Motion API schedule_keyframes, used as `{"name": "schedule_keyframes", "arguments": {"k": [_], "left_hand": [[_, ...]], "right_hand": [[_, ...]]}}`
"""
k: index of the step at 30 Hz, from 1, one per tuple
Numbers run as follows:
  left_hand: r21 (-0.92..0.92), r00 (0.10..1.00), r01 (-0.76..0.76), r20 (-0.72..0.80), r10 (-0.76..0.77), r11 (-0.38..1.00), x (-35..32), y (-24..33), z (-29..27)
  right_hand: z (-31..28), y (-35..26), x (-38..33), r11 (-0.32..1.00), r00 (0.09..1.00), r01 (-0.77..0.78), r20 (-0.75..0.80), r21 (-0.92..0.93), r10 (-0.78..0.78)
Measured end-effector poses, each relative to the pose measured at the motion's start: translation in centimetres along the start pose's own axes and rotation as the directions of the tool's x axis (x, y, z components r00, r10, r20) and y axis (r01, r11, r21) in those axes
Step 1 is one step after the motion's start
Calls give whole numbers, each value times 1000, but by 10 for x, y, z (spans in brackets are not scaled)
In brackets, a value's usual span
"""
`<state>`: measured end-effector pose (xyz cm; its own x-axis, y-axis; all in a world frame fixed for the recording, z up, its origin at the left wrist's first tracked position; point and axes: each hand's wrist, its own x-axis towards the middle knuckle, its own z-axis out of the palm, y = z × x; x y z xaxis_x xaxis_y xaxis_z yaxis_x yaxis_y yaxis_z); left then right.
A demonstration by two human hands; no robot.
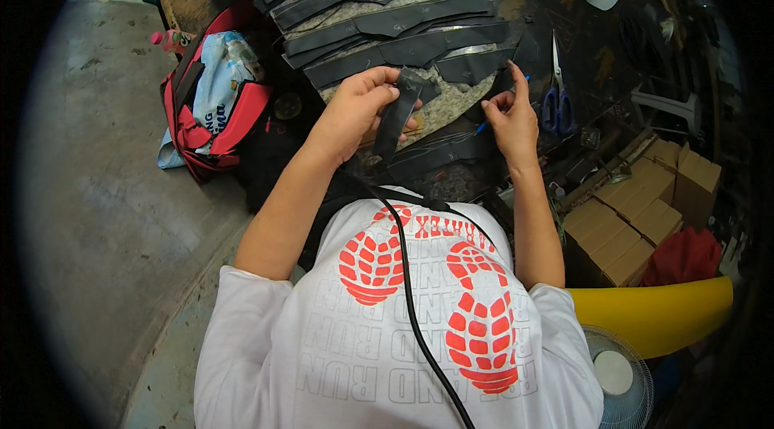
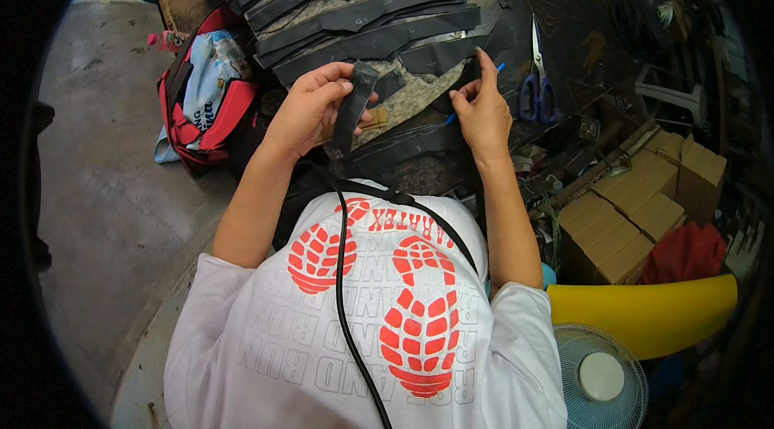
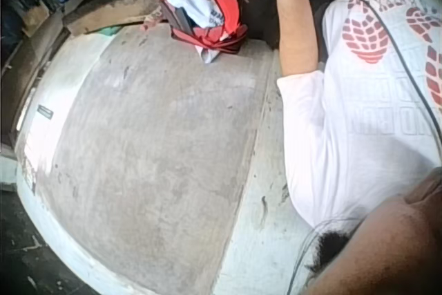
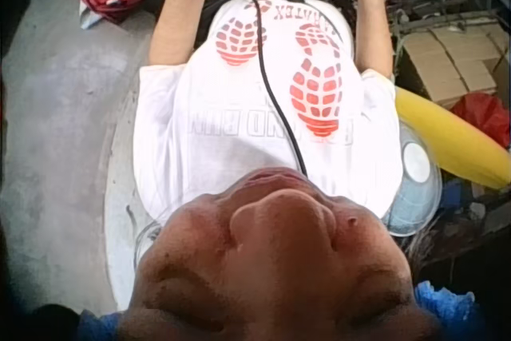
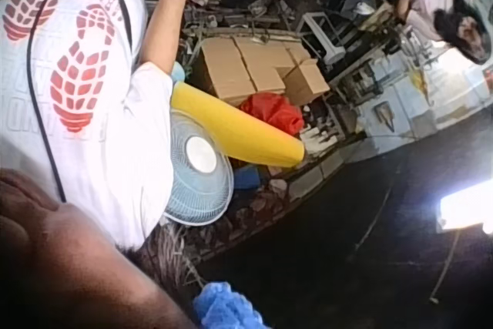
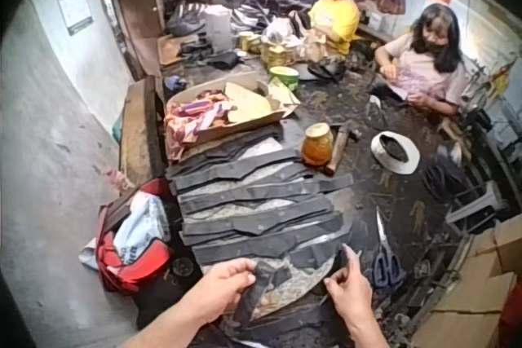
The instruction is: The person repeatedly picks up black rubber shoe parts from a pile on a workbench, inspects them, and places them into a separate stack. The person handles the parts one at a time, turning them over and aligning them before stacking.
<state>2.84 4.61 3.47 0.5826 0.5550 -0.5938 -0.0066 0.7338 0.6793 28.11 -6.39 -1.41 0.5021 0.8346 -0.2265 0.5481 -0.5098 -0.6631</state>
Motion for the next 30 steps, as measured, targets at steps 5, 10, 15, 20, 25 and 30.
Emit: {"name": "schedule_keyframes", "arguments": {"k": [5,10,15,20,25,30], "left_hand": [[-86,997,71,20,-70,994,3,-2,4],[668,660,-622,169,732,408,0,-14,11],[777,190,-547,478,858,-311,-12,-14,6],[748,100,-552,499,861,-369,-13,-14,6],[739,60,-524,529,847,-424,-15,-15,4],[692,-86,-468,583,808,-550,-19,-20,5]], "right_hand": [[-8,-18,-9,988,999,29,-13,-151,-32],[-14,-26,-17,965,996,85,33,-246,-79],[-12,-21,-19,967,995,83,-40,-242,-95],[-11,-16,-15,949,988,89,-93,-301,-122],[-11,-13,-9,883,969,121,-138,-454,-203],[-11,-9,-8,893,974,139,-106,-427,-202]]}}
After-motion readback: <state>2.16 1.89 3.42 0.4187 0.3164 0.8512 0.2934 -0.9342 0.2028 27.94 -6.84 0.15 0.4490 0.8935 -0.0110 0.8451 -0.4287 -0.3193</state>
